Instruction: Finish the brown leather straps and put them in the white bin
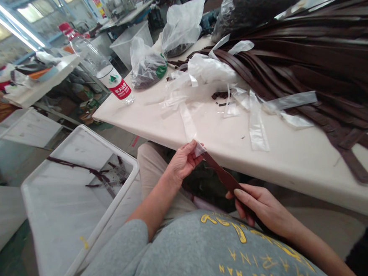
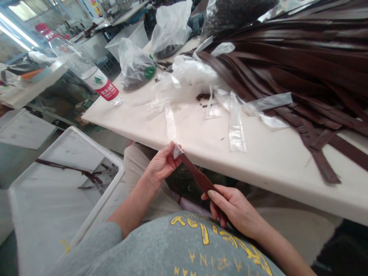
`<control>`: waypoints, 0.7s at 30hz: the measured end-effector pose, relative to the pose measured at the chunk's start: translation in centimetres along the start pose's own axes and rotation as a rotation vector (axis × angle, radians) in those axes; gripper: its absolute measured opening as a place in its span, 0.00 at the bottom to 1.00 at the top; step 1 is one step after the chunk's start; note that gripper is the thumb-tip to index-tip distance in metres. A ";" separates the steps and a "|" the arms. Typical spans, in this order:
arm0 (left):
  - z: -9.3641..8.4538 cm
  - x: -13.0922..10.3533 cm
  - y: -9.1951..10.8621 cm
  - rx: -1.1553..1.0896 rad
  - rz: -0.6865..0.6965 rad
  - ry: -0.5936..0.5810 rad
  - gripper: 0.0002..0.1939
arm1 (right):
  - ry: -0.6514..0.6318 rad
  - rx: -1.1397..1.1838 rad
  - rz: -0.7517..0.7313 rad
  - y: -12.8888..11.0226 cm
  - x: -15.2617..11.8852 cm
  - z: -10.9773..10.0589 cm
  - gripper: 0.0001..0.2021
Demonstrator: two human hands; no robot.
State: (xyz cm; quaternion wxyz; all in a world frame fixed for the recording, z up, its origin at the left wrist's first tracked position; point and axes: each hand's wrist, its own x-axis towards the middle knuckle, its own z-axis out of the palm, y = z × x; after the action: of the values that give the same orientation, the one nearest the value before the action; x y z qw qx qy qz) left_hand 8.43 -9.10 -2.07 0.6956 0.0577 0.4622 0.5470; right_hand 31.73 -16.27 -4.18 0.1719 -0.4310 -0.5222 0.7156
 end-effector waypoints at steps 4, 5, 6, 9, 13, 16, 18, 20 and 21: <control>-0.5 0.2 -0.1 0.062 0.039 -0.020 0.06 | 0.012 0.003 -0.001 -0.4 0.0 -0.1 0.30; -0.5 0.2 -0.1 0.085 0.048 -0.031 0.06 | 0.017 -0.015 -0.013 -0.5 0.1 -0.1 0.30; -0.6 0.2 -0.2 0.105 0.056 -0.041 0.06 | 0.021 -0.037 -0.029 -0.6 0.1 0.0 0.30; -0.7 0.0 -0.7 0.136 0.059 -0.053 0.09 | 0.042 -0.107 -0.069 -0.9 0.6 0.6 0.28; -0.6 -0.5 -2.4 0.142 0.028 -0.108 0.16 | 0.090 -0.131 -0.099 -1.9 2.9 1.4 0.26; -0.3 -0.9 -3.2 0.132 0.022 -0.159 0.23 | 0.115 -0.148 -0.165 -3.1 4.7 1.5 0.26; -0.3 -0.8 -2.8 0.113 0.069 -0.138 0.25 | 0.068 -0.150 -0.201 -3.3 4.9 1.4 0.26; -0.5 -0.5 -1.6 0.080 0.144 -0.095 0.25 | -0.022 -0.135 -0.183 -2.5 4.2 1.1 0.26; -0.7 -0.4 -1.0 0.062 0.171 -0.075 0.25 | -0.062 -0.126 -0.146 -1.7 3.6 1.0 0.28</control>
State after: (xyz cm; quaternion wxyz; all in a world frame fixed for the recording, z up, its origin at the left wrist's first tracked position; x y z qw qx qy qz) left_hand 8.67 -10.14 -2.84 0.6611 0.1388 0.4459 0.5873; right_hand 28.57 -13.70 -4.17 0.1797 -0.3796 -0.6013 0.6797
